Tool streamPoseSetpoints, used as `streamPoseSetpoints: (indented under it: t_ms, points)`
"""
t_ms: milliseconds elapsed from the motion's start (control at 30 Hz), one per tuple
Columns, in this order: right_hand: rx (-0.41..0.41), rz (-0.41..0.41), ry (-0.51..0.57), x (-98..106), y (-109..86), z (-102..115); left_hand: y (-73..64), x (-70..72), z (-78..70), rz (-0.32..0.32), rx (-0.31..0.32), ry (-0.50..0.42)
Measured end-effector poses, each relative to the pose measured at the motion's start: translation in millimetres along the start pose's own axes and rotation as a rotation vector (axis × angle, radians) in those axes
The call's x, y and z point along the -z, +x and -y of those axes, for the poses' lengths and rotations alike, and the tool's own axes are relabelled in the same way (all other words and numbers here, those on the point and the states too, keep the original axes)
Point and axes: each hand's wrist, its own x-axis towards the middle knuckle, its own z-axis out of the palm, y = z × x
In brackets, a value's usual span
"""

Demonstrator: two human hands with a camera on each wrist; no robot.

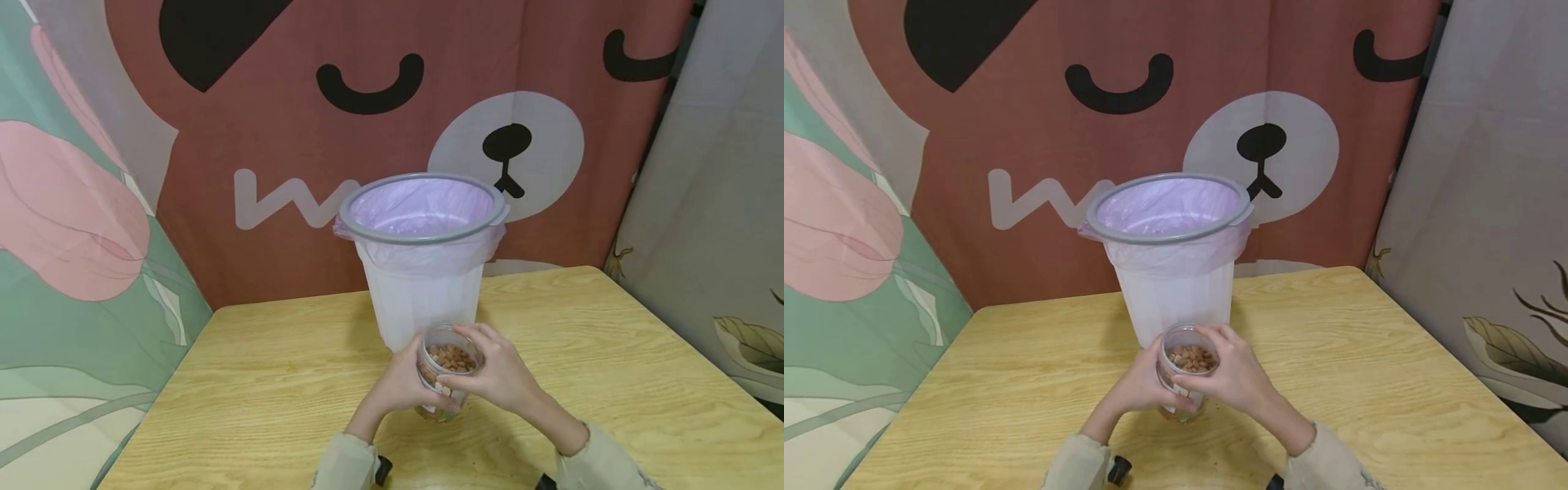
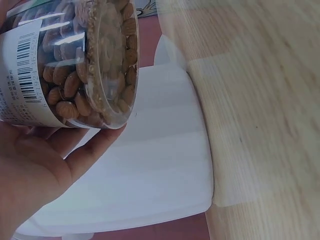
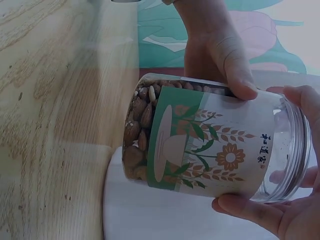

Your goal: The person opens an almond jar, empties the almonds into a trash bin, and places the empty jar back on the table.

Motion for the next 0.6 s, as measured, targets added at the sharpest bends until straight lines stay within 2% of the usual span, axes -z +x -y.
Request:
streamPoseSetpoints:
  t_ms: [233,400,600]
  points:
    - [0.017,0.039,-0.026,2.8,-0.1,0.4,-0.6,1.5,-3.8,-0.034,0.016,0.125]
    - [-0.002,0.084,-0.047,3.8,0.6,0.4,-1.3,2.7,-5.0,-0.042,0.029,0.168]
    - [-0.023,0.171,-0.193,7.2,2.7,3.3,-2.6,3.8,-6.0,-0.061,-0.012,0.199]
